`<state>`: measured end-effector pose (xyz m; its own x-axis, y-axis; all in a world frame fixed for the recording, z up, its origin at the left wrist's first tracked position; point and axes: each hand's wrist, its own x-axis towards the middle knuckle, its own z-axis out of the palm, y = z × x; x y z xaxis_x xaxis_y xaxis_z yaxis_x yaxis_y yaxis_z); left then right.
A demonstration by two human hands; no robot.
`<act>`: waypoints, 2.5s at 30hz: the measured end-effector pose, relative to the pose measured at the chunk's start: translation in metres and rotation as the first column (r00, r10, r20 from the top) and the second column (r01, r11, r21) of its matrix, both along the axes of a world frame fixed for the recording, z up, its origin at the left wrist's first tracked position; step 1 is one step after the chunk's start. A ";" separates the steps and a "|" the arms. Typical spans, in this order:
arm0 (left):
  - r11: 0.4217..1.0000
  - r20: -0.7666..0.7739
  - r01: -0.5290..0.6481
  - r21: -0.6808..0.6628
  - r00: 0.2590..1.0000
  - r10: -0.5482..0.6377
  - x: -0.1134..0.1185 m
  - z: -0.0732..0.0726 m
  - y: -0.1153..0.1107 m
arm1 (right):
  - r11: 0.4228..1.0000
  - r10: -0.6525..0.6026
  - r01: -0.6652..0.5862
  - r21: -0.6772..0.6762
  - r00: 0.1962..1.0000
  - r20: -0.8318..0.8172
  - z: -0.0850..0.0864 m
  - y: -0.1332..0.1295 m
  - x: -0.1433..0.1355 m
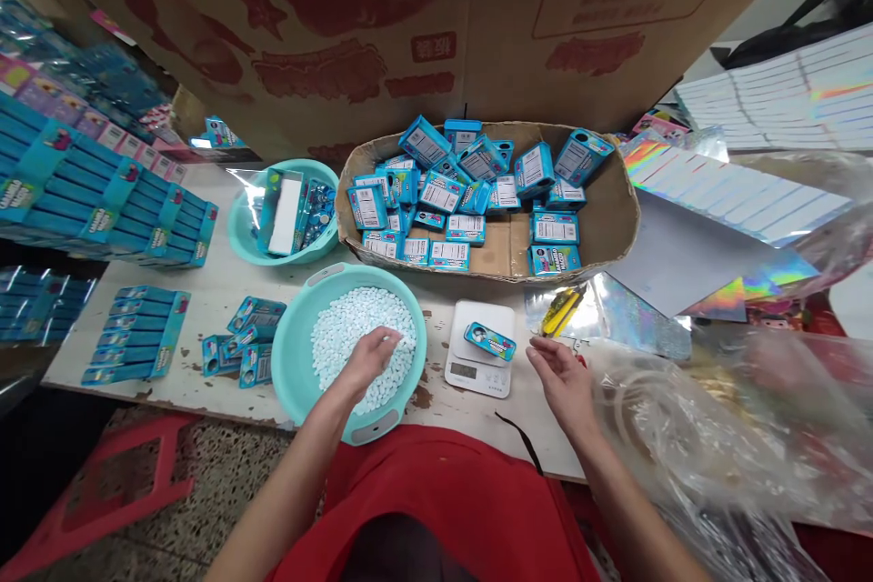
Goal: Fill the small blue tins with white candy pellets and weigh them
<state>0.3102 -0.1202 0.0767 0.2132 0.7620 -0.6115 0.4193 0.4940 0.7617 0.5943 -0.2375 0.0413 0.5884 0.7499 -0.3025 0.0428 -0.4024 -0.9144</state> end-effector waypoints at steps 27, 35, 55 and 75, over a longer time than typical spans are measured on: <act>0.985 0.224 -0.119 -0.125 0.964 0.145 0.071 0.023 0.027 | 0.983 0.159 -0.177 0.054 0.959 0.236 -0.022 0.011 0.013; 0.998 0.083 0.011 -0.059 0.997 -0.006 0.058 0.018 0.022 | 0.926 0.356 -0.377 -0.029 0.842 0.406 -0.039 0.026 0.010; 0.983 0.140 -0.185 -0.017 0.973 0.185 0.057 0.026 0.022 | 0.972 0.191 -0.230 0.041 0.882 0.431 -0.022 0.026 0.024; 0.924 0.118 -0.378 -0.056 0.916 0.383 -0.004 0.019 -0.009 | 0.932 0.180 -0.301 0.202 0.868 0.463 0.061 0.019 -0.014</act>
<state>0.3060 -0.1294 0.0955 -0.0134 0.7815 -0.6238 0.0981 0.6218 0.7770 0.5803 -0.2182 0.1019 0.4042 0.9000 0.1631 0.5196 -0.0792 -0.8507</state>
